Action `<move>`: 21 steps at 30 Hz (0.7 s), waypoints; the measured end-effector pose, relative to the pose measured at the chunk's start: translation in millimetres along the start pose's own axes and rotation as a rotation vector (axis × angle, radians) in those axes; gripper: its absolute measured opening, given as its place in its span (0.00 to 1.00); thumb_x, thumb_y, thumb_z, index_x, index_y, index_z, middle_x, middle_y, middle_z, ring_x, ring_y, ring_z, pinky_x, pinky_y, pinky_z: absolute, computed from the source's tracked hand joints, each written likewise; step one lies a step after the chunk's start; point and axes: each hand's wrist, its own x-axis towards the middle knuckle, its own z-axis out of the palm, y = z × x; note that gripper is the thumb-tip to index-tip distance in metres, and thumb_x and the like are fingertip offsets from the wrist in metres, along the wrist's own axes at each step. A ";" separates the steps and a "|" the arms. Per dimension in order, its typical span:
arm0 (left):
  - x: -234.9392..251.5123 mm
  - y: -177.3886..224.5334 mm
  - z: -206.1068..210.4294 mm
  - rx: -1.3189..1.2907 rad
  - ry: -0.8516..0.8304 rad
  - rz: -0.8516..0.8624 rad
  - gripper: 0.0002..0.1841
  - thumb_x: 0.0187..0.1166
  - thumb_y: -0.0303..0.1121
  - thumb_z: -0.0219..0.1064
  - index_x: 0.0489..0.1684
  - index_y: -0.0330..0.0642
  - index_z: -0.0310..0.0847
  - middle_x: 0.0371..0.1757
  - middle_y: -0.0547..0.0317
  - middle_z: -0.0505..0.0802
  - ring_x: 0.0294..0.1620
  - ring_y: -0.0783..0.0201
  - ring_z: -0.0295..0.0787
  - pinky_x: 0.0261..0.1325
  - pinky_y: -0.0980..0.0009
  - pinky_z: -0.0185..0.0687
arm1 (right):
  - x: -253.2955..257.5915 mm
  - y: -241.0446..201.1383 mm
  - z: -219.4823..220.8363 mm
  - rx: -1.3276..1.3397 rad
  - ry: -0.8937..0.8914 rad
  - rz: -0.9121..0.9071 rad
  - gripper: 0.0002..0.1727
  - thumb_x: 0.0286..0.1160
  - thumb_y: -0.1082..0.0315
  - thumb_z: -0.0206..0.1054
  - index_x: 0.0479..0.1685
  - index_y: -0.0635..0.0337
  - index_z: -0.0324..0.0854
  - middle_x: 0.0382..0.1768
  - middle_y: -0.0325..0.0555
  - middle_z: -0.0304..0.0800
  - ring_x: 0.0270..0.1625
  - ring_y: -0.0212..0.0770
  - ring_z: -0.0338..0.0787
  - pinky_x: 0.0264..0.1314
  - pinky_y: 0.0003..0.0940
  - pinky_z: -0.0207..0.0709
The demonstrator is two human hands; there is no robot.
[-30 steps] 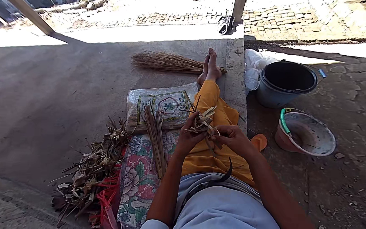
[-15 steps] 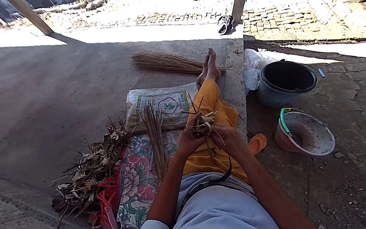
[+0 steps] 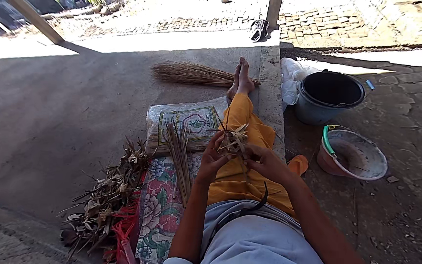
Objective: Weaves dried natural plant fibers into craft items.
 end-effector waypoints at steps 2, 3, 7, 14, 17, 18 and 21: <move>-0.2 -2.2 -13.0 -0.083 0.098 -0.040 0.29 0.75 0.34 0.71 0.77 0.52 0.67 0.69 0.59 0.88 0.53 0.60 0.94 0.54 0.58 0.92 | -2.9 -4.9 -7.0 -0.038 -0.065 -0.013 0.21 0.81 0.69 0.62 0.72 0.62 0.77 0.34 0.40 0.80 0.34 0.27 0.78 0.43 0.24 0.75; 0.1 -2.4 -18.2 -0.104 0.118 -0.081 0.29 0.75 0.44 0.73 0.74 0.51 0.69 0.64 0.58 0.90 0.49 0.61 0.95 0.49 0.61 0.94 | -4.3 -7.4 -9.9 -0.065 -0.096 -0.016 0.23 0.81 0.70 0.62 0.74 0.61 0.76 0.35 0.41 0.80 0.35 0.28 0.78 0.44 0.25 0.75; 1.9 -0.2 -26.8 -0.120 -0.070 -0.235 0.50 0.57 0.74 0.73 0.76 0.50 0.66 0.55 0.60 0.92 0.39 0.67 0.94 0.36 0.72 0.91 | -9.7 -16.7 -14.2 -0.181 -0.218 -0.050 0.25 0.80 0.72 0.62 0.78 0.57 0.75 0.36 0.44 0.82 0.36 0.34 0.79 0.45 0.32 0.76; -0.4 -0.1 -14.9 -0.122 -0.232 -0.113 0.35 0.63 0.43 0.84 0.75 0.60 0.77 0.58 0.64 0.94 0.49 0.72 0.92 0.53 0.72 0.89 | -10.6 -14.4 -18.5 -0.243 -0.320 -0.041 0.24 0.80 0.75 0.59 0.75 0.53 0.79 0.42 0.51 0.84 0.39 0.41 0.81 0.49 0.39 0.77; -3.7 -10.4 -2.1 -0.194 -0.120 0.059 0.22 0.61 0.37 0.84 0.57 0.62 0.88 0.55 0.70 0.93 0.52 0.74 0.90 0.59 0.71 0.87 | -13.3 10.4 -34.9 0.017 -0.206 -0.183 0.26 0.79 0.69 0.66 0.78 0.52 0.78 0.41 0.41 0.87 0.40 0.28 0.82 0.51 0.27 0.78; -4.5 -12.6 4.4 -0.203 -0.057 0.094 0.22 0.60 0.36 0.85 0.54 0.63 0.89 0.53 0.71 0.93 0.50 0.75 0.90 0.56 0.72 0.88 | -14.4 17.6 -40.6 0.093 -0.126 -0.192 0.28 0.78 0.65 0.68 0.80 0.51 0.76 0.38 0.36 0.87 0.40 0.25 0.83 0.52 0.25 0.79; -3.6 -17.1 20.7 -0.150 0.062 0.152 0.23 0.61 0.29 0.83 0.56 0.61 0.86 0.54 0.69 0.92 0.50 0.73 0.91 0.56 0.71 0.89 | -19.1 14.5 -51.9 -0.047 0.302 -0.043 0.30 0.75 0.70 0.71 0.80 0.55 0.75 0.38 0.43 0.89 0.42 0.36 0.88 0.52 0.40 0.83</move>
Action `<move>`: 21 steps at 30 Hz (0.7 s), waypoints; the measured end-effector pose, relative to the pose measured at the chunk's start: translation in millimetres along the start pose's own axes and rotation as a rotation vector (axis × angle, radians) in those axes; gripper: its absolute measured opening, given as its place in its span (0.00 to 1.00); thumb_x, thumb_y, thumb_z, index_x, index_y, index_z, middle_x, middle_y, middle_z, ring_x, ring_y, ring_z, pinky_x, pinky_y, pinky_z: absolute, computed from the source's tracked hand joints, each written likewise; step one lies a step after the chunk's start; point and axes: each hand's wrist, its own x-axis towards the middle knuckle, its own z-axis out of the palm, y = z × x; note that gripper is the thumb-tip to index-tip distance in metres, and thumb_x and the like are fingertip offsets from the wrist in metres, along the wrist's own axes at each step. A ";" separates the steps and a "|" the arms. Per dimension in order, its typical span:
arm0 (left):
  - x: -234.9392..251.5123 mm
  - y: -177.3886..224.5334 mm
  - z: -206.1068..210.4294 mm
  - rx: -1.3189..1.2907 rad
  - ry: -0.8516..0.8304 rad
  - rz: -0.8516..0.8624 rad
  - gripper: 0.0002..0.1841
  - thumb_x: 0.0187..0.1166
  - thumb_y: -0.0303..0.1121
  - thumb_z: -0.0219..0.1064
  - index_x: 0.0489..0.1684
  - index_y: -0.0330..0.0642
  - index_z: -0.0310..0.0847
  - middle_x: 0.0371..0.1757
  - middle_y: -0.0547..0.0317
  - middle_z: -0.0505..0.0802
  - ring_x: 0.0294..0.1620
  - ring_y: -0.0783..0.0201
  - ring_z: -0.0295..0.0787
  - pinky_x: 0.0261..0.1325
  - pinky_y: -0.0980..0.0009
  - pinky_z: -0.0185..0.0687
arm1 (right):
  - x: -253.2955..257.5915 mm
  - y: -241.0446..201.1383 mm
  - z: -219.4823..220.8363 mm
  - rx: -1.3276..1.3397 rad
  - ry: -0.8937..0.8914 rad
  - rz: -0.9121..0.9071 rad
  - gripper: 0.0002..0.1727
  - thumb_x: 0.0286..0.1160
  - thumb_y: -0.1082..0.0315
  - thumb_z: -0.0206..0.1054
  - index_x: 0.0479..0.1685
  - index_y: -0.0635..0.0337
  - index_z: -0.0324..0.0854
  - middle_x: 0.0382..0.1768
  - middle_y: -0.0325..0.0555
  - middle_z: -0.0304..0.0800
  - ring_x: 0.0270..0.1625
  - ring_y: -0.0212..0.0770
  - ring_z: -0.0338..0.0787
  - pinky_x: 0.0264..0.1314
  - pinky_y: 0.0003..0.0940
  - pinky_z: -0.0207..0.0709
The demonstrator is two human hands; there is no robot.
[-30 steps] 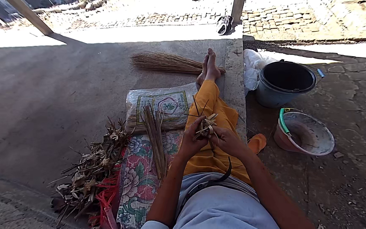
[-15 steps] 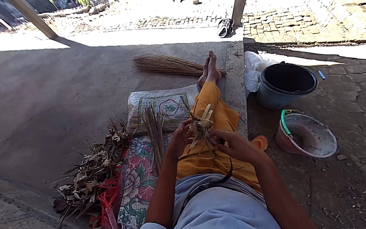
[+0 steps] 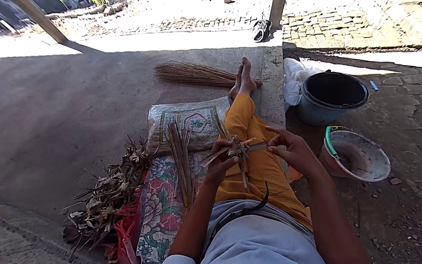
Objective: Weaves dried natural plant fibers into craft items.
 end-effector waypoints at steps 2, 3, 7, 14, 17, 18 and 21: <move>0.6 -2.2 7.1 0.052 0.007 0.032 0.26 0.63 0.24 0.81 0.61 0.57 0.83 0.55 0.68 0.93 0.51 0.72 0.92 0.59 0.70 0.89 | -3.4 -15.2 -1.1 -0.116 0.187 0.034 0.20 0.75 0.70 0.72 0.65 0.63 0.82 0.47 0.52 0.90 0.52 0.46 0.89 0.60 0.52 0.81; 1.0 -3.3 8.7 0.075 0.002 0.046 0.28 0.64 0.22 0.80 0.63 0.55 0.81 0.56 0.67 0.92 0.52 0.71 0.92 0.60 0.70 0.89 | -5.5 -23.3 -0.4 -0.125 0.211 0.017 0.14 0.75 0.67 0.72 0.56 0.62 0.84 0.48 0.48 0.90 0.54 0.42 0.89 0.61 0.48 0.80; 1.0 -5.4 9.1 0.161 -0.019 0.074 0.29 0.65 0.20 0.79 0.66 0.52 0.79 0.60 0.66 0.90 0.55 0.70 0.90 0.61 0.69 0.89 | -5.8 -29.1 18.6 0.082 -0.108 0.030 0.14 0.80 0.57 0.68 0.48 0.59 0.88 0.41 0.38 0.92 0.45 0.26 0.89 0.52 0.27 0.84; 3.1 -9.9 -8.4 0.332 -0.064 0.186 0.29 0.65 0.25 0.81 0.67 0.53 0.82 0.74 0.57 0.84 0.71 0.60 0.84 0.67 0.62 0.87 | 4.2 -18.2 53.2 0.506 -0.166 0.161 0.04 0.77 0.71 0.69 0.42 0.62 0.85 0.33 0.36 0.88 0.37 0.26 0.87 0.47 0.23 0.83; 3.6 -10.3 -12.5 0.353 -0.078 0.223 0.28 0.66 0.26 0.81 0.68 0.53 0.82 0.74 0.57 0.84 0.73 0.61 0.82 0.69 0.62 0.85 | 4.0 -19.4 58.1 0.484 -0.162 0.167 0.05 0.77 0.70 0.71 0.42 0.63 0.85 0.32 0.37 0.89 0.36 0.25 0.87 0.45 0.20 0.82; 3.8 -9.3 -13.1 0.361 -0.083 0.229 0.28 0.66 0.27 0.81 0.68 0.54 0.82 0.75 0.58 0.83 0.74 0.61 0.82 0.70 0.63 0.84 | 4.3 -19.8 59.5 0.464 -0.169 0.163 0.04 0.77 0.70 0.71 0.41 0.63 0.85 0.32 0.35 0.88 0.35 0.23 0.86 0.45 0.19 0.81; 3.7 -7.4 -14.5 0.383 -0.080 0.227 0.27 0.66 0.29 0.82 0.67 0.54 0.84 0.75 0.58 0.84 0.74 0.61 0.81 0.70 0.64 0.84 | 4.3 -23.5 62.9 0.445 -0.190 0.175 0.04 0.79 0.71 0.68 0.38 0.62 0.85 0.29 0.32 0.86 0.33 0.20 0.83 0.42 0.16 0.78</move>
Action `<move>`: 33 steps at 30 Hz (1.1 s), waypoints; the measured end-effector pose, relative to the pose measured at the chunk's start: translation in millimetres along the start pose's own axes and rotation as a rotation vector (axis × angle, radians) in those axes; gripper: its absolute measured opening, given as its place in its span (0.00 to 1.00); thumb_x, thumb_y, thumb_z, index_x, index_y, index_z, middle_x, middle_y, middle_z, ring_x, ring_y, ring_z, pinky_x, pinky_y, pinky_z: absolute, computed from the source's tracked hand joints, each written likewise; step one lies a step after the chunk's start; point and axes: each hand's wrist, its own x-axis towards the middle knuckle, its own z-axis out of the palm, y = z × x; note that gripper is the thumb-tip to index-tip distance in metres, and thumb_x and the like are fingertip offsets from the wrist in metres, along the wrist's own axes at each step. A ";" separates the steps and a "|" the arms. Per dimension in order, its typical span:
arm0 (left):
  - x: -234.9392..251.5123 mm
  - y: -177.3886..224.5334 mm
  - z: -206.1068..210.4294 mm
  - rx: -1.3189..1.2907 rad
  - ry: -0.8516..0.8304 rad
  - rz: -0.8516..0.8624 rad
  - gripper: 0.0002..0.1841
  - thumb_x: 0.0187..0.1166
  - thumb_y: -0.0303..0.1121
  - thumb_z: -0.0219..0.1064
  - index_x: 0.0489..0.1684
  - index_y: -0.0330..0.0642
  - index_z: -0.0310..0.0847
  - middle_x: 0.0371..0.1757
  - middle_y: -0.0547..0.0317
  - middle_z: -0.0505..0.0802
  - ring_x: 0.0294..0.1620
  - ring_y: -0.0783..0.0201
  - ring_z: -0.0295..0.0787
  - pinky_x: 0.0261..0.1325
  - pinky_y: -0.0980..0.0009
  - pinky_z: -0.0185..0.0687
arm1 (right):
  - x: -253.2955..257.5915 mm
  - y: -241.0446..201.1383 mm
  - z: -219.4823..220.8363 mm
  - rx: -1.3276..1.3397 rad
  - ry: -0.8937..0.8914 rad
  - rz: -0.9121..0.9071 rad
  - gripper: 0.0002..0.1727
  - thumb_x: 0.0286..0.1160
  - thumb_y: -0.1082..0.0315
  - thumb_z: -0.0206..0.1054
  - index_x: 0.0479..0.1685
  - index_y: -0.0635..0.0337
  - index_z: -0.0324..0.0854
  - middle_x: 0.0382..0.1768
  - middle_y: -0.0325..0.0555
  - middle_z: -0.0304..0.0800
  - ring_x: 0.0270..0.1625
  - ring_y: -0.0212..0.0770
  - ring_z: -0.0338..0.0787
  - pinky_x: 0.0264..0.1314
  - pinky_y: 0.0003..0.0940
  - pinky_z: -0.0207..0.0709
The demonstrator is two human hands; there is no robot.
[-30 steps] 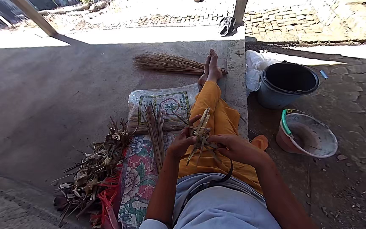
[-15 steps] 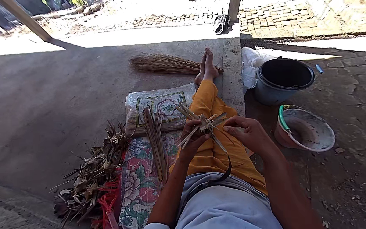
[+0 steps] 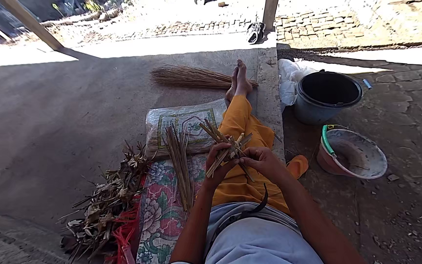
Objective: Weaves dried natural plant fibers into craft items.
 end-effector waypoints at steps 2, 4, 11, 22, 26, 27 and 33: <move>-0.3 -0.5 -0.3 0.015 0.007 0.009 0.27 0.65 0.29 0.82 0.66 0.54 0.84 0.75 0.58 0.84 0.75 0.61 0.81 0.71 0.65 0.83 | 0.3 0.0 2.0 -0.018 -0.022 0.000 0.06 0.79 0.71 0.65 0.34 0.60 0.83 0.25 0.29 0.81 0.29 0.19 0.78 0.36 0.15 0.72; -1.5 -2.8 1.4 -0.009 0.051 0.020 0.25 0.65 0.29 0.83 0.63 0.53 0.86 0.73 0.58 0.85 0.75 0.60 0.81 0.72 0.64 0.83 | 0.6 1.6 0.3 -0.047 -0.106 -0.030 0.08 0.77 0.71 0.63 0.29 0.57 0.80 0.22 0.26 0.74 0.25 0.17 0.72 0.31 0.14 0.65; 0.1 -1.4 1.5 -0.135 0.076 -0.022 0.26 0.64 0.25 0.82 0.64 0.54 0.87 0.72 0.60 0.87 0.72 0.61 0.84 0.69 0.64 0.85 | -2.7 -0.7 -7.0 0.154 -0.136 -0.007 0.09 0.86 0.66 0.60 0.43 0.58 0.84 0.33 0.30 0.86 0.38 0.24 0.86 0.51 0.22 0.82; 0.3 6.3 10.9 -0.225 0.162 -0.121 0.25 0.70 0.32 0.79 0.67 0.63 0.82 0.72 0.66 0.87 0.66 0.68 0.87 0.67 0.70 0.85 | -5.4 3.4 -14.2 0.149 -0.237 -0.054 0.08 0.83 0.70 0.64 0.38 0.57 0.87 0.34 0.28 0.91 0.41 0.21 0.88 0.52 0.19 0.81; 3.0 15.4 4.8 -0.332 0.112 -0.248 0.34 0.66 0.30 0.81 0.74 0.60 0.74 0.72 0.63 0.88 0.65 0.66 0.89 0.67 0.67 0.84 | -5.2 4.4 -18.4 -0.140 -0.240 -0.033 0.08 0.82 0.64 0.67 0.37 0.58 0.87 0.28 0.24 0.81 0.30 0.14 0.74 0.36 0.12 0.67; 3.3 16.3 3.9 -0.348 0.095 -0.258 0.35 0.65 0.28 0.81 0.75 0.60 0.73 0.72 0.62 0.87 0.66 0.65 0.88 0.68 0.66 0.84 | -5.1 5.7 -19.2 -0.215 -0.246 -0.008 0.09 0.82 0.63 0.67 0.38 0.58 0.87 0.26 0.25 0.79 0.28 0.14 0.72 0.34 0.13 0.65; 4.1 18.1 3.5 -0.355 0.102 -0.328 0.37 0.66 0.28 0.79 0.78 0.60 0.70 0.70 0.62 0.88 0.62 0.64 0.90 0.66 0.64 0.86 | -8.9 -1.7 -16.7 -0.323 -0.161 -0.068 0.09 0.82 0.65 0.66 0.42 0.59 0.90 0.31 0.30 0.86 0.31 0.16 0.77 0.38 0.14 0.71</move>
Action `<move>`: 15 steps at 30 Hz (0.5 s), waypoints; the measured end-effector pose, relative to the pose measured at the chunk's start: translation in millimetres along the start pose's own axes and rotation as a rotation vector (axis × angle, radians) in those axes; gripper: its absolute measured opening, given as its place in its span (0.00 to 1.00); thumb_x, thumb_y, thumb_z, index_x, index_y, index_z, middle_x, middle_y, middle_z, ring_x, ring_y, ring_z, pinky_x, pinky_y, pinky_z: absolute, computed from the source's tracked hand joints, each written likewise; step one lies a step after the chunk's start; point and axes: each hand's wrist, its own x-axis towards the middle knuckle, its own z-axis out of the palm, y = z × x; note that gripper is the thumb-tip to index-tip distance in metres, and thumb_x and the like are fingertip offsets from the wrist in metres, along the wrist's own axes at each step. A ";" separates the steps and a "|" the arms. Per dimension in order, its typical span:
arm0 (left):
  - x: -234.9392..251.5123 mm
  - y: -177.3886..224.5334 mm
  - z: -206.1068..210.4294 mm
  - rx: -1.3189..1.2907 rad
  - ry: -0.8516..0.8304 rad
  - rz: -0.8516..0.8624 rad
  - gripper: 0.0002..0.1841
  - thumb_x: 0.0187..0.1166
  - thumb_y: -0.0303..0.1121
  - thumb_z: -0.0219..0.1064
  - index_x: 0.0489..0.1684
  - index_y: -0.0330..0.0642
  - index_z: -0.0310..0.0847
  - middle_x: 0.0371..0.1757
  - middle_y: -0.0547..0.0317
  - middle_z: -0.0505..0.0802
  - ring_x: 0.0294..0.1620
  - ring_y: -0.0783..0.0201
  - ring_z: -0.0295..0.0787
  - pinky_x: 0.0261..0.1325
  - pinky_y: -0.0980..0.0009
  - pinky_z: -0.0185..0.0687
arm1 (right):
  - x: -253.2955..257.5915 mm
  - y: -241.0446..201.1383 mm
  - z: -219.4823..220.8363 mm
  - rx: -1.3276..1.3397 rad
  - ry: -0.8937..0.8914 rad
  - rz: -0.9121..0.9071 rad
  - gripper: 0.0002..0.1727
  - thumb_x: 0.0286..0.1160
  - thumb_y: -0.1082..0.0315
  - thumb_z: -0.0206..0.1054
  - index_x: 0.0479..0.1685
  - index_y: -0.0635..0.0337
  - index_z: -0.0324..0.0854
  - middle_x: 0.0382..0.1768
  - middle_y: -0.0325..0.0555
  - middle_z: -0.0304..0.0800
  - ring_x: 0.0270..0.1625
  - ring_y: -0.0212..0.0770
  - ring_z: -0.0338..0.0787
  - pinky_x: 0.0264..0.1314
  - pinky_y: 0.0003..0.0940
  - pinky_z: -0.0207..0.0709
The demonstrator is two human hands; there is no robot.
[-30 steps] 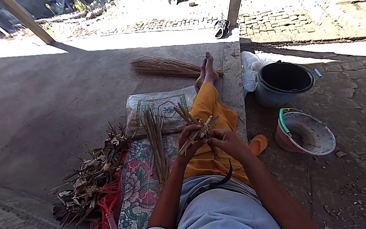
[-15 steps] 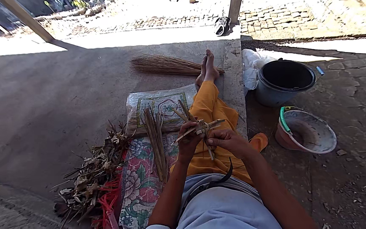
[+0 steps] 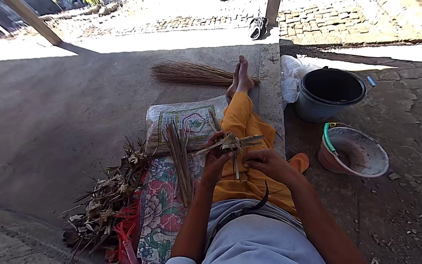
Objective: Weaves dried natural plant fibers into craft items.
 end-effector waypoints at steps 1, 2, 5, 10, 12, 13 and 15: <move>0.1 0.3 -0.9 0.007 0.003 -0.018 0.37 0.67 0.28 0.78 0.80 0.60 0.68 0.68 0.61 0.89 0.59 0.64 0.91 0.63 0.64 0.88 | -1.2 -2.7 -0.2 0.058 0.061 -0.046 0.08 0.82 0.66 0.66 0.43 0.60 0.90 0.33 0.31 0.89 0.34 0.17 0.81 0.41 0.13 0.75; 0.2 0.6 -1.7 0.004 0.007 -0.034 0.38 0.68 0.28 0.78 0.81 0.59 0.67 0.66 0.61 0.90 0.55 0.63 0.92 0.60 0.63 0.89 | -2.4 -6.5 -0.5 0.126 0.123 -0.077 0.07 0.81 0.68 0.67 0.44 0.60 0.90 0.35 0.32 0.91 0.35 0.18 0.84 0.43 0.15 0.78; -0.1 0.9 -3.7 -0.022 -0.022 -0.053 0.38 0.68 0.28 0.78 0.81 0.60 0.65 0.66 0.58 0.89 0.51 0.61 0.94 0.53 0.64 0.92 | -5.4 -16.5 -2.5 0.267 0.243 -0.127 0.05 0.79 0.72 0.68 0.44 0.61 0.89 0.36 0.35 0.94 0.37 0.25 0.90 0.45 0.19 0.84; -1.2 -0.3 -1.5 0.023 -0.081 -0.065 0.38 0.68 0.31 0.79 0.81 0.59 0.66 0.67 0.58 0.89 0.52 0.62 0.94 0.55 0.65 0.91 | -2.1 -15.9 2.2 0.264 0.296 -0.155 0.04 0.77 0.73 0.70 0.42 0.62 0.90 0.37 0.37 0.94 0.36 0.25 0.89 0.44 0.19 0.84; -2.8 0.0 -1.9 0.038 -0.104 -0.068 0.40 0.66 0.33 0.81 0.83 0.56 0.65 0.60 0.59 0.92 0.53 0.63 0.94 0.59 0.63 0.91 | 1.1 -13.4 6.2 0.208 0.303 -0.135 0.05 0.77 0.70 0.71 0.42 0.61 0.90 0.36 0.35 0.94 0.36 0.22 0.88 0.44 0.17 0.83; -3.6 0.5 -2.8 0.039 -0.129 -0.070 0.41 0.66 0.35 0.81 0.83 0.57 0.66 0.61 0.61 0.92 0.54 0.64 0.93 0.60 0.63 0.90 | 2.4 -11.5 8.4 0.183 0.309 -0.133 0.05 0.78 0.70 0.71 0.42 0.61 0.91 0.36 0.35 0.93 0.37 0.21 0.88 0.44 0.16 0.82; -3.6 1.2 -4.8 0.031 -0.163 -0.068 0.40 0.66 0.36 0.81 0.83 0.59 0.67 0.64 0.62 0.91 0.56 0.64 0.92 0.61 0.62 0.90 | 4.7 -7.3 10.9 0.114 0.316 -0.142 0.07 0.79 0.67 0.70 0.44 0.61 0.92 0.39 0.36 0.93 0.39 0.21 0.88 0.46 0.16 0.82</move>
